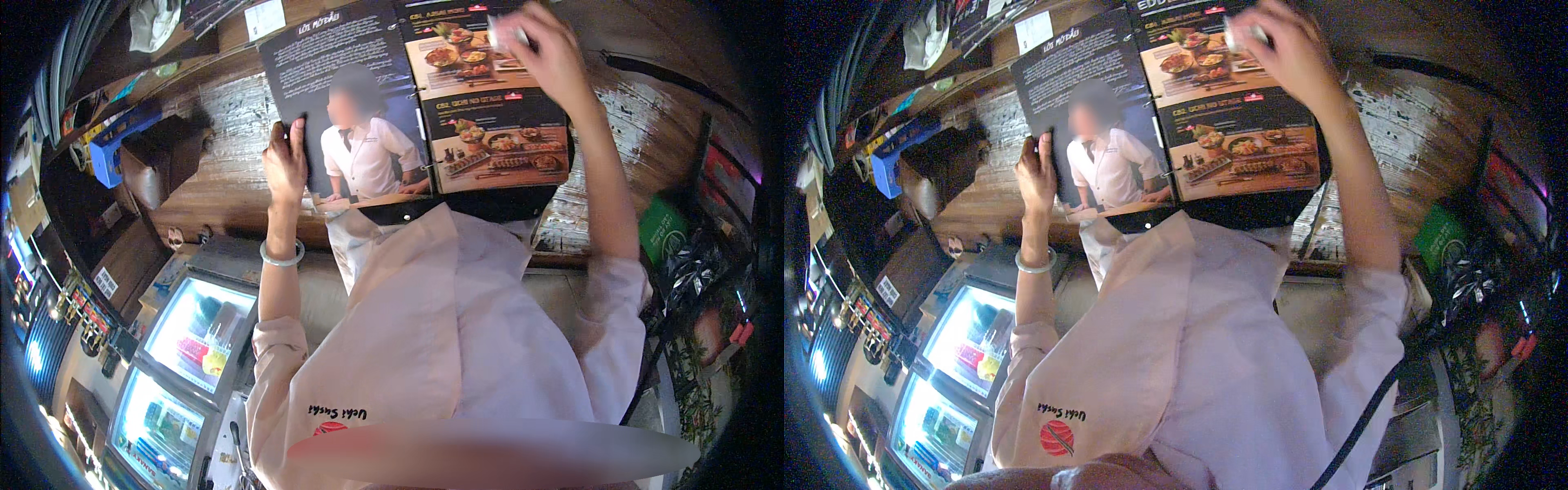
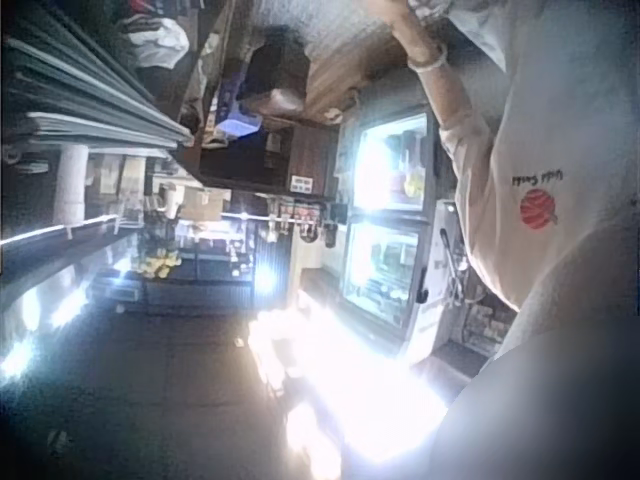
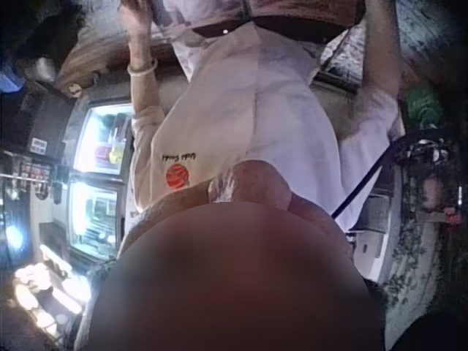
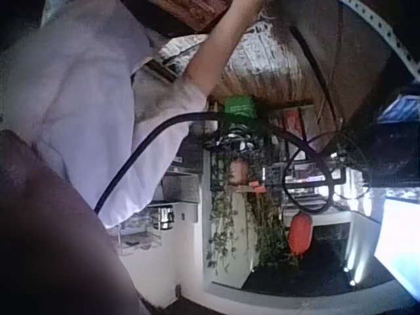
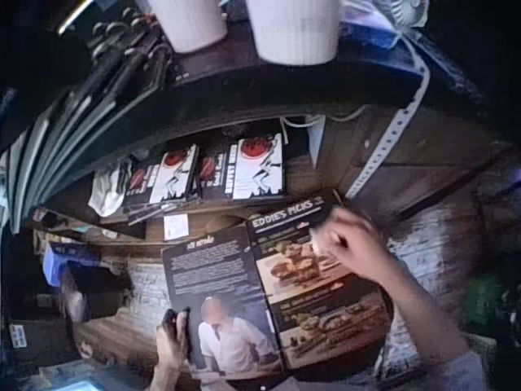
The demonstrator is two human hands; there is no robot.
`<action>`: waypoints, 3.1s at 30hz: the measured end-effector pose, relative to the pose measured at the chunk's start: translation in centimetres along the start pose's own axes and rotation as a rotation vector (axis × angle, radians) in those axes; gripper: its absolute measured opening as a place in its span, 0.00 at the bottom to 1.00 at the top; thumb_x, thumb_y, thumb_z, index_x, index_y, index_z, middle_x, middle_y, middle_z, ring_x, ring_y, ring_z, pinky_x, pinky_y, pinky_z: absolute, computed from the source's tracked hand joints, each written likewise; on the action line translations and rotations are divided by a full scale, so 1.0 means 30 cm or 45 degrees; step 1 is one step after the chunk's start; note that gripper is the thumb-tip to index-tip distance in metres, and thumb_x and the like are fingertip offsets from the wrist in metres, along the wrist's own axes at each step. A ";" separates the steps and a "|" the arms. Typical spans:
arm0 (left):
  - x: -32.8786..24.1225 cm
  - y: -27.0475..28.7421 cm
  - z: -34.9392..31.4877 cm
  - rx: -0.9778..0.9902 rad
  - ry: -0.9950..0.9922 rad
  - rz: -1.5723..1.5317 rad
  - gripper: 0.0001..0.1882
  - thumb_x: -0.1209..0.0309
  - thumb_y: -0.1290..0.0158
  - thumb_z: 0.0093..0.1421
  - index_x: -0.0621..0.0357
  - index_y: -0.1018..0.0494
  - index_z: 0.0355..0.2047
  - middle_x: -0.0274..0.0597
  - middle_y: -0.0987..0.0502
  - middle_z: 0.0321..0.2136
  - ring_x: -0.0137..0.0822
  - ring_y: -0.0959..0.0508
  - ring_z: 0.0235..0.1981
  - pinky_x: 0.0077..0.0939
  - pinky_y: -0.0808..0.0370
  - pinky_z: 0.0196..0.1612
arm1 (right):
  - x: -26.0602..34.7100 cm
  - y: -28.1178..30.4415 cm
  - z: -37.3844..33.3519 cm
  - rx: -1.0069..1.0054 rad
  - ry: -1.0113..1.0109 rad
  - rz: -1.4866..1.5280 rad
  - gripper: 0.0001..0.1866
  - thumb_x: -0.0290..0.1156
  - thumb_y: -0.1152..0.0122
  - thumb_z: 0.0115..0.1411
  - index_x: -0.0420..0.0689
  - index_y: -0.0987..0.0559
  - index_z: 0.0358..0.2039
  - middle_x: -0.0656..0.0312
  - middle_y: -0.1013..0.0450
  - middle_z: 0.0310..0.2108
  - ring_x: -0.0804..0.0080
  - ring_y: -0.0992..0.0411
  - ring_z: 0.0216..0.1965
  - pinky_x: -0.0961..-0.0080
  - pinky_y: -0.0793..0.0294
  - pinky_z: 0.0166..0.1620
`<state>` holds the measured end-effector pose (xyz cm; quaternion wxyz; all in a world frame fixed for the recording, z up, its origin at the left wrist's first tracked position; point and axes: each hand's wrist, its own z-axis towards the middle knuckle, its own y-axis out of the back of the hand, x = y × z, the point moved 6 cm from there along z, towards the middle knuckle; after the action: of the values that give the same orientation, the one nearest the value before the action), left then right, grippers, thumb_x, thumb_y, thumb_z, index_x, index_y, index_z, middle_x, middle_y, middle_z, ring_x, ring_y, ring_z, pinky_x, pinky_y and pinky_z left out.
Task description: The person repairs a restaurant menu binder by inserting a white plastic strip into the metal ring mechanism. They open and close the menu, align the strip with the rings, and secure it in place. The task is performed at a counter with other menus and equipment visible.
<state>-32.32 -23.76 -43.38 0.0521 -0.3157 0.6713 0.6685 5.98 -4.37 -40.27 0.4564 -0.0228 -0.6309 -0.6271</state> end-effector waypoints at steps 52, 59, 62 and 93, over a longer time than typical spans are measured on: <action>-0.919 -0.043 -0.327 0.060 -1.008 -0.974 0.19 0.82 0.41 0.46 0.57 0.18 0.41 0.42 0.25 0.29 0.41 0.23 0.28 0.36 0.23 0.31 | 0.181 0.342 -0.544 -0.317 -0.755 0.462 0.08 0.18 0.35 0.59 0.38 0.19 0.40 0.53 0.22 0.50 0.66 0.26 0.52 0.71 0.31 0.58; -0.554 0.228 -0.374 -0.368 -0.984 -1.017 0.21 0.84 0.45 0.58 0.63 0.29 0.53 0.45 0.26 0.27 0.36 0.23 0.27 0.29 0.25 0.32 | 0.478 0.246 -0.208 -0.318 -0.161 1.052 0.09 0.15 0.41 0.62 0.36 0.23 0.43 0.51 0.21 0.47 0.67 0.24 0.50 0.71 0.27 0.56; -0.439 0.201 -0.384 -0.207 -0.401 -1.351 0.46 0.75 0.43 0.64 0.63 0.65 0.70 0.52 0.27 0.51 0.39 0.24 0.47 0.35 0.26 0.53 | 0.587 0.286 -0.089 -0.380 0.011 1.292 0.08 0.15 0.43 0.63 0.34 0.24 0.43 0.52 0.22 0.47 0.69 0.24 0.49 0.73 0.26 0.55; -0.287 -0.218 -0.424 0.546 0.772 -2.025 0.28 0.68 0.38 0.63 0.65 0.35 0.59 0.47 0.25 0.53 0.41 0.21 0.50 0.38 0.19 0.51 | 1.384 0.191 0.834 -0.426 0.656 0.110 0.05 0.26 0.36 0.54 0.42 0.17 0.32 0.53 0.23 0.34 0.53 0.22 0.41 0.61 0.23 0.46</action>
<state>-17.77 -31.94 -43.53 0.3803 -0.8375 0.3483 0.1808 -28.45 -5.40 -5.70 0.6173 0.0353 -0.3808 -0.6875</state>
